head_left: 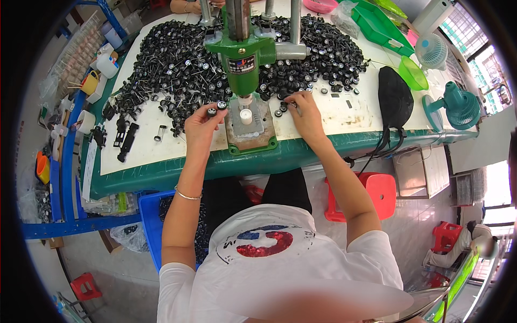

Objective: The person assembles small toy wheels or industrial casters by hand, using a small manual press to join metal axles and plastic hubs into finished assemblies.

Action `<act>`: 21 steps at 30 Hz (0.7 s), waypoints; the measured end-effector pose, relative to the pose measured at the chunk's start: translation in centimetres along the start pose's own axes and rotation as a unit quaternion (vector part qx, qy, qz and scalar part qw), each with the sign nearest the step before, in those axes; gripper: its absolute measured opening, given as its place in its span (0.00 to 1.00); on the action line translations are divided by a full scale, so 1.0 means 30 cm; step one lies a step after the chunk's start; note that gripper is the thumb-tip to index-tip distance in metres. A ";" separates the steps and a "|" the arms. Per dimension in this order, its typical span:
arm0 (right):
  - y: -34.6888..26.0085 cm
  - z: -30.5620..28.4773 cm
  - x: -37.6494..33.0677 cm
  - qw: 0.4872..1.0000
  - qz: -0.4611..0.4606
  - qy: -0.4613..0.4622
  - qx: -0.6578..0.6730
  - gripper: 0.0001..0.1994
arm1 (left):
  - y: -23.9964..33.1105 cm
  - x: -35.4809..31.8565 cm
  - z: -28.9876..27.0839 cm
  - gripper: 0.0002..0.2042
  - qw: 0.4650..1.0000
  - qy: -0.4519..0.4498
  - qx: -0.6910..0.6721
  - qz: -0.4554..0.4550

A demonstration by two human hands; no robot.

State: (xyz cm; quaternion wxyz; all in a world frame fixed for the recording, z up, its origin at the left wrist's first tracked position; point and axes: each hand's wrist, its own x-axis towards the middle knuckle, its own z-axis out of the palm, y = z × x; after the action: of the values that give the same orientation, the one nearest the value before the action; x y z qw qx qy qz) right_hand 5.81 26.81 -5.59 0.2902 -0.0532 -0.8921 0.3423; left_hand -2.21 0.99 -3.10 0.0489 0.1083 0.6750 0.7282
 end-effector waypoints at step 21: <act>-0.050 -0.097 -0.100 0.995 -0.028 -0.098 -0.007 0.07 | 0.000 -0.065 -0.014 0.09 0.998 -0.007 -0.045 -0.030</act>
State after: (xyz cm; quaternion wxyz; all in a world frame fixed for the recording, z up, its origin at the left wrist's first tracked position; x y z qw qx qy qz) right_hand 10.07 26.48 -4.34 0.2109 0.0032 -0.9196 0.3315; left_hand -0.39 0.17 -3.30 0.0802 0.0908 0.6438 0.7555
